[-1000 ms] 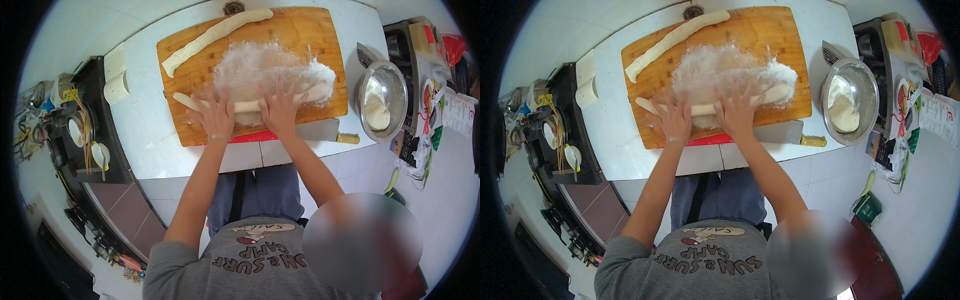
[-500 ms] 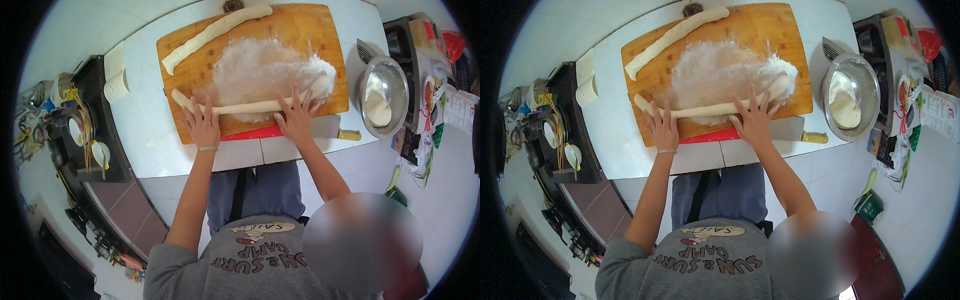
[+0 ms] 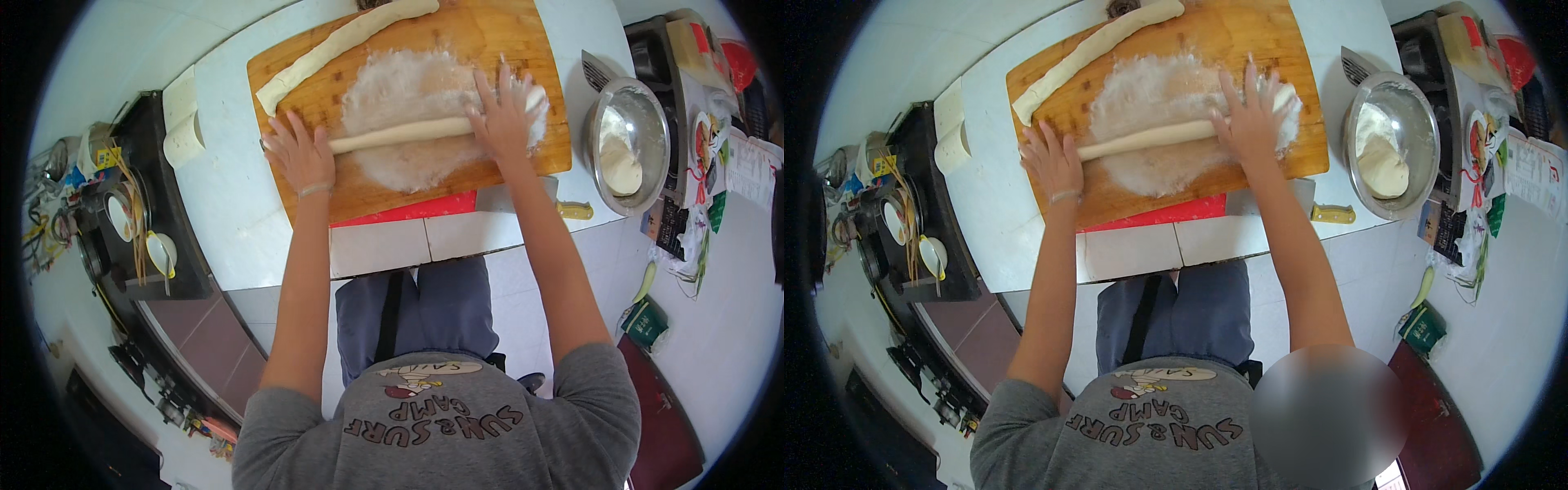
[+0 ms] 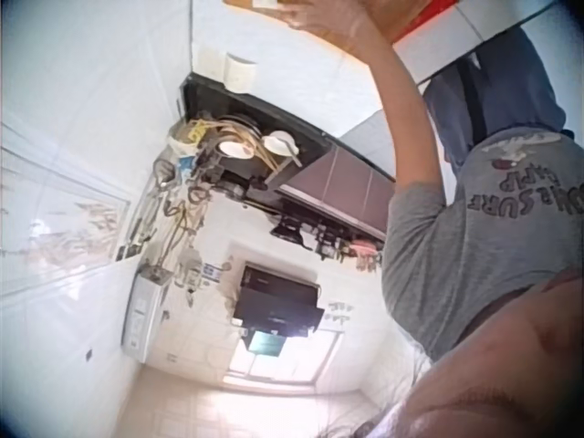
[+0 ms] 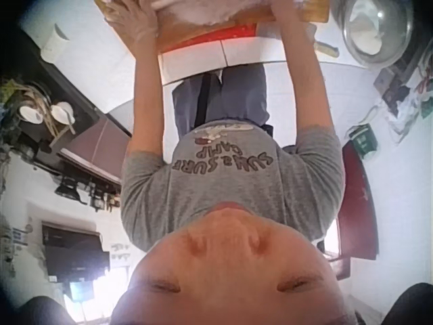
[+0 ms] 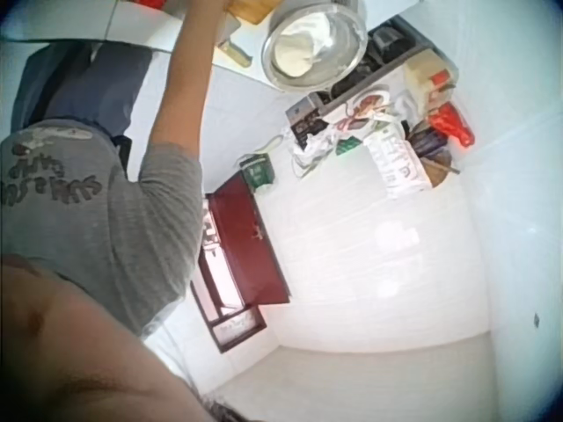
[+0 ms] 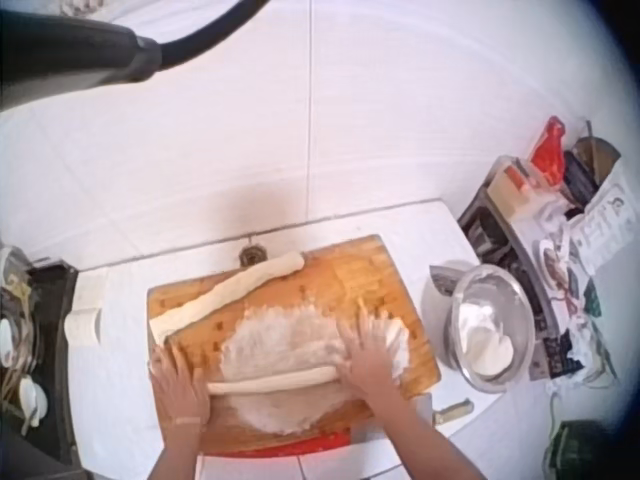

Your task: The person rolls a long piece of dough on a floured wooden cutting board using a rolling pin. They then use a knife to cut the rolled dough into small, uniform pieces. The process is repeated with another piece of dough.

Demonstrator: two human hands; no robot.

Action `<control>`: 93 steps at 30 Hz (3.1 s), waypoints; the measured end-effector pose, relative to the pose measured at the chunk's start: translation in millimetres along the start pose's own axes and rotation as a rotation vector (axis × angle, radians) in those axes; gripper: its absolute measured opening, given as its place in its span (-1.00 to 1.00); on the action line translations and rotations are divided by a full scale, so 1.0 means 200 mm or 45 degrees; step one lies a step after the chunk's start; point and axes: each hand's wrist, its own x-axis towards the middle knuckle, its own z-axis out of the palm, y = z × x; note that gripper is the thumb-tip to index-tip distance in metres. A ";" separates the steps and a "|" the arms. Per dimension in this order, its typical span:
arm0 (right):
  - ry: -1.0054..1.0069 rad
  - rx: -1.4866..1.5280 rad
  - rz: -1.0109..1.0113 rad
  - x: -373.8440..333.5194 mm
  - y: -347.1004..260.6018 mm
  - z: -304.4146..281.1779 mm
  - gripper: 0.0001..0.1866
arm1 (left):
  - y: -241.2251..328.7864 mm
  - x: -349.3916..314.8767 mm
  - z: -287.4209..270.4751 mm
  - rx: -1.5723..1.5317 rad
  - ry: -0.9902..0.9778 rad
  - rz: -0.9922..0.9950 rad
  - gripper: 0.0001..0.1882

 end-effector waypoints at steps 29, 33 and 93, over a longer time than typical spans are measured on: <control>-0.151 -0.173 -0.556 0.92 -0.34 0.09 -0.41 | 0.03 0.72 -0.15 0.122 -0.209 0.352 -0.55; -0.224 -0.041 -0.489 0.89 -0.27 0.07 -0.65 | 0.12 0.66 -0.26 -0.024 -0.222 0.384 -0.55; -0.237 0.294 -0.227 -0.31 -0.28 -0.12 -0.39 | 0.36 -0.42 -0.14 -0.231 -0.240 0.777 -0.42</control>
